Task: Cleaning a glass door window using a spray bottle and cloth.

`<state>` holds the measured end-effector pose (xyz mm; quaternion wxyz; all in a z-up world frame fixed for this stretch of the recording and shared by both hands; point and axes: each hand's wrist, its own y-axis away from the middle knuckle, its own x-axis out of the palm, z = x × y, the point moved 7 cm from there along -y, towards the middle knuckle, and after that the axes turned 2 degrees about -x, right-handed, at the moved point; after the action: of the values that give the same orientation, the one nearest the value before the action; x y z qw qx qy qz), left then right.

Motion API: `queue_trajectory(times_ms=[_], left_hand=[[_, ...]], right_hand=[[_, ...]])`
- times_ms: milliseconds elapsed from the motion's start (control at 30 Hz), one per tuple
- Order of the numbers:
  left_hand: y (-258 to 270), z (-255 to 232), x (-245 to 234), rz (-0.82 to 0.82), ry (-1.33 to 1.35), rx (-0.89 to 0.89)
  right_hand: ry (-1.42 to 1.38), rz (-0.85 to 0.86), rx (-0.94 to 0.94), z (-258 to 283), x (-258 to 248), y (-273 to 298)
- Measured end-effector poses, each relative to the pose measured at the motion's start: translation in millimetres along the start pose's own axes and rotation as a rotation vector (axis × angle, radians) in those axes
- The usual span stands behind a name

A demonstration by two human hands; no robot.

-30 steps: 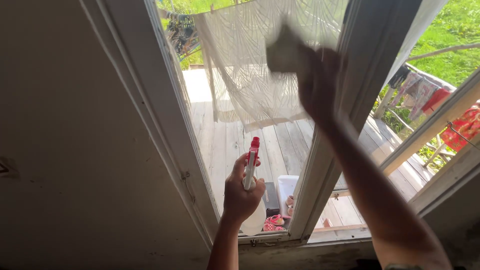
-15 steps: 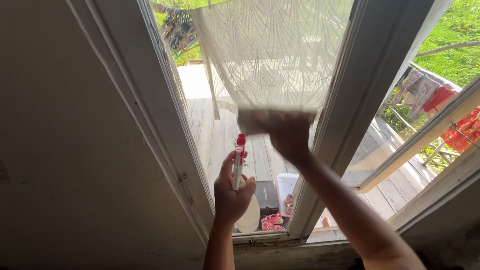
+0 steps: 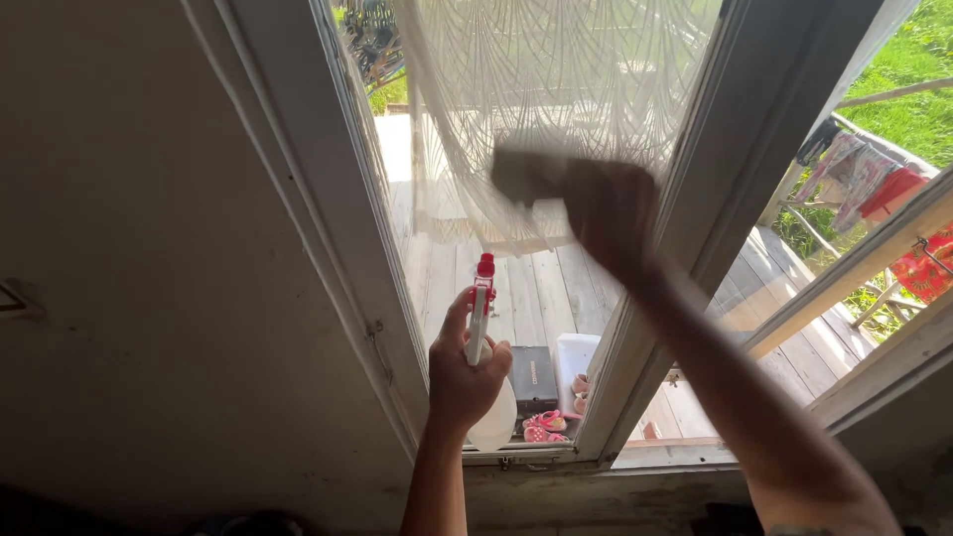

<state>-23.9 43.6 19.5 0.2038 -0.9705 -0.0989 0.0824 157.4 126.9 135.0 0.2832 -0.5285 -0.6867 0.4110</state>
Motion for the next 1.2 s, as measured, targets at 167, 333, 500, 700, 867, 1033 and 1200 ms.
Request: queue_trajectory(times_ms=[167,333,500,700,867,1033,1200], left_hand=[[-3,2,9,0.03,0.004,-0.024],[-6,5,13,0.038,0.042,0.039],[-9,1,13,0.016,0.051,0.086],[-3,-7,9,0.014,0.075,0.135],[-4,-13,4,0.003,0.098,0.156],[-8,-7,-1,-0.009,0.07,0.066],[-12,-13,-13,-0.041,0.063,0.104]], right_hand=[[-0.107,-0.186,0.082,-64,-7,-111],[0.058,0.017,0.122,-35,23,-57],[-0.275,0.365,0.287,23,49,67],[-0.236,0.372,0.043,93,10,136],[-0.143,0.175,0.017,26,23,51],[-0.048,-0.148,0.056,-55,-6,-143],[-0.039,0.005,0.192,-28,37,-99]])
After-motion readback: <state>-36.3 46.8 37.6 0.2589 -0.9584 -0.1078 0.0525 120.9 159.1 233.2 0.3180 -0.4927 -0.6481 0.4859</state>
